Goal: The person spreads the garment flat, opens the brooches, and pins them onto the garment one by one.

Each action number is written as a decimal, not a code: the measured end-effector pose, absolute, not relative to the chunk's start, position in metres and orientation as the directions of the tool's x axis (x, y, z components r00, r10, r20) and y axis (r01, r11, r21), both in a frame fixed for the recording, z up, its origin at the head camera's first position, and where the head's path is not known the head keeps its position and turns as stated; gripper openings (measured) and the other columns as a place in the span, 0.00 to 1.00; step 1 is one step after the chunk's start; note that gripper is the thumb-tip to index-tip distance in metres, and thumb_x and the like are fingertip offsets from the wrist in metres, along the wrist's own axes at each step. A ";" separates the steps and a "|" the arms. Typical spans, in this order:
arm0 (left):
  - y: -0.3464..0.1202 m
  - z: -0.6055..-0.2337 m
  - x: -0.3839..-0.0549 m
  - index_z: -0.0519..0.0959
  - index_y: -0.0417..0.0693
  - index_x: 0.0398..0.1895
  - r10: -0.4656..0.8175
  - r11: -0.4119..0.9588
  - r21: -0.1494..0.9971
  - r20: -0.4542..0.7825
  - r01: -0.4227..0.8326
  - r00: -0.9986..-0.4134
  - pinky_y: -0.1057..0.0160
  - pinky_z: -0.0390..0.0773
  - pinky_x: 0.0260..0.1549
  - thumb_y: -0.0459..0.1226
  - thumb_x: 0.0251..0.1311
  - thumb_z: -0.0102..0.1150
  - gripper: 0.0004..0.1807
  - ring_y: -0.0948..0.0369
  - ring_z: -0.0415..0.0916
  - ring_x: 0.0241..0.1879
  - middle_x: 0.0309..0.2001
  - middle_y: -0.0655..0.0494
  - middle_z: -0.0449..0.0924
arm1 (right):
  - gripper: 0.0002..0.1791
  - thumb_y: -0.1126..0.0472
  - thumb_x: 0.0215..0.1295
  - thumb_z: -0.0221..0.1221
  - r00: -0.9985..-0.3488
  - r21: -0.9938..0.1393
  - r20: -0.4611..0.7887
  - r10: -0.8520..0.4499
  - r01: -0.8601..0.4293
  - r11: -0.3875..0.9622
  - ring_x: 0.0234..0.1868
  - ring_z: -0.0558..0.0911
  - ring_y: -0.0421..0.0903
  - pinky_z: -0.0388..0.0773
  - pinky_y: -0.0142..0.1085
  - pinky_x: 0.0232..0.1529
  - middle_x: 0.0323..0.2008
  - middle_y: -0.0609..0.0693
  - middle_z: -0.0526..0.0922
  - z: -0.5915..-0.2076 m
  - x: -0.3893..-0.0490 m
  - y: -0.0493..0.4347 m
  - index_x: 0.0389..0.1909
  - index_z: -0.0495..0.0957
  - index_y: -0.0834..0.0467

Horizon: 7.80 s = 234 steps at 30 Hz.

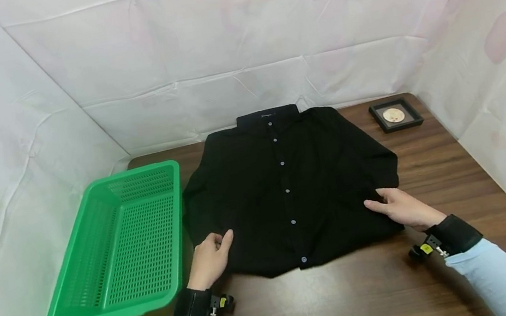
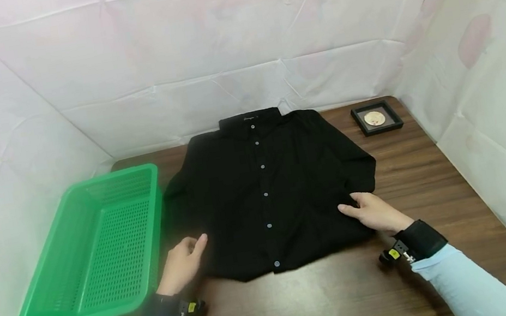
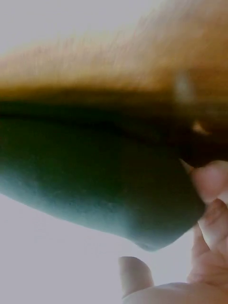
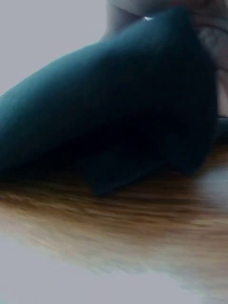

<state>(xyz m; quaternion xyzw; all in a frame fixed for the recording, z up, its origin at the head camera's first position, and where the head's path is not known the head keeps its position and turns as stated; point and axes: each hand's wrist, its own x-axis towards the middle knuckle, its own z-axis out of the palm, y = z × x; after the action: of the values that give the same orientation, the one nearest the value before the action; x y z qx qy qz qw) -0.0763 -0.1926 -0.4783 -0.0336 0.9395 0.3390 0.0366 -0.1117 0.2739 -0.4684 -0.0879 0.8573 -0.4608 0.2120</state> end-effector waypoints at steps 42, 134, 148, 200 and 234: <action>-0.177 -0.499 -0.091 0.83 0.34 0.36 0.331 0.881 0.288 0.195 0.376 -0.923 0.51 0.76 0.47 0.27 0.49 0.62 0.09 0.47 0.71 0.45 0.51 0.42 0.73 | 0.19 0.55 0.51 0.72 -0.716 -0.727 -0.394 -0.576 -0.141 0.672 0.15 0.61 0.36 0.60 0.28 0.19 0.17 0.41 0.60 -0.466 -0.090 0.282 0.25 0.70 0.59; -0.199 -0.420 -0.013 0.66 0.44 0.63 0.042 0.609 0.741 0.328 0.284 -0.944 0.68 0.68 0.32 0.22 0.61 0.54 0.27 0.62 0.68 0.33 0.63 0.49 0.64 | 0.08 0.64 0.74 0.49 -0.819 -0.967 -0.102 -0.564 -0.050 0.249 0.18 0.72 0.42 0.76 0.42 0.13 0.43 0.62 0.62 -0.407 -0.054 0.273 0.45 0.63 0.65; -0.200 -0.470 -0.003 0.79 0.43 0.46 0.132 0.829 0.533 0.111 0.171 -0.985 0.50 0.76 0.46 0.26 0.56 0.61 0.14 0.51 0.77 0.48 0.46 0.48 0.79 | 0.15 0.55 0.70 0.56 -0.707 -0.796 -0.371 -0.602 -0.091 0.598 0.14 0.76 0.46 0.77 0.40 0.18 0.12 0.42 0.63 -0.450 -0.051 0.284 0.51 0.75 0.61; -0.053 -0.464 -0.138 0.53 0.59 0.76 0.379 0.907 0.239 -0.103 0.347 -0.920 0.28 0.56 0.56 0.68 0.53 0.55 0.50 0.39 0.39 0.72 0.76 0.45 0.41 | 0.26 0.40 0.69 0.51 -0.931 -0.498 -0.348 -0.109 0.085 0.863 0.21 0.76 0.45 0.68 0.37 0.24 0.18 0.50 0.76 -0.463 -0.085 0.317 0.32 0.75 0.63; -0.040 -0.499 -0.172 0.40 0.72 0.76 0.247 0.967 0.019 -0.311 0.253 -0.918 0.26 0.60 0.52 0.79 0.43 0.43 0.57 0.35 0.37 0.72 0.77 0.47 0.33 | 0.12 0.62 0.67 0.47 -0.946 -0.577 -0.313 -0.083 0.121 0.808 0.22 0.76 0.46 0.71 0.38 0.21 0.21 0.51 0.75 -0.468 -0.096 0.301 0.24 0.70 0.60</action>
<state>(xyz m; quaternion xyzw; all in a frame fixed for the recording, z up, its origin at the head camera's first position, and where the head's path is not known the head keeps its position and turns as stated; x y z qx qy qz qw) -0.1720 -0.0399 -0.4985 0.1277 0.9792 -0.0110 0.1575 -0.0963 0.3009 -0.4682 0.0102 0.9365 -0.3098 0.1638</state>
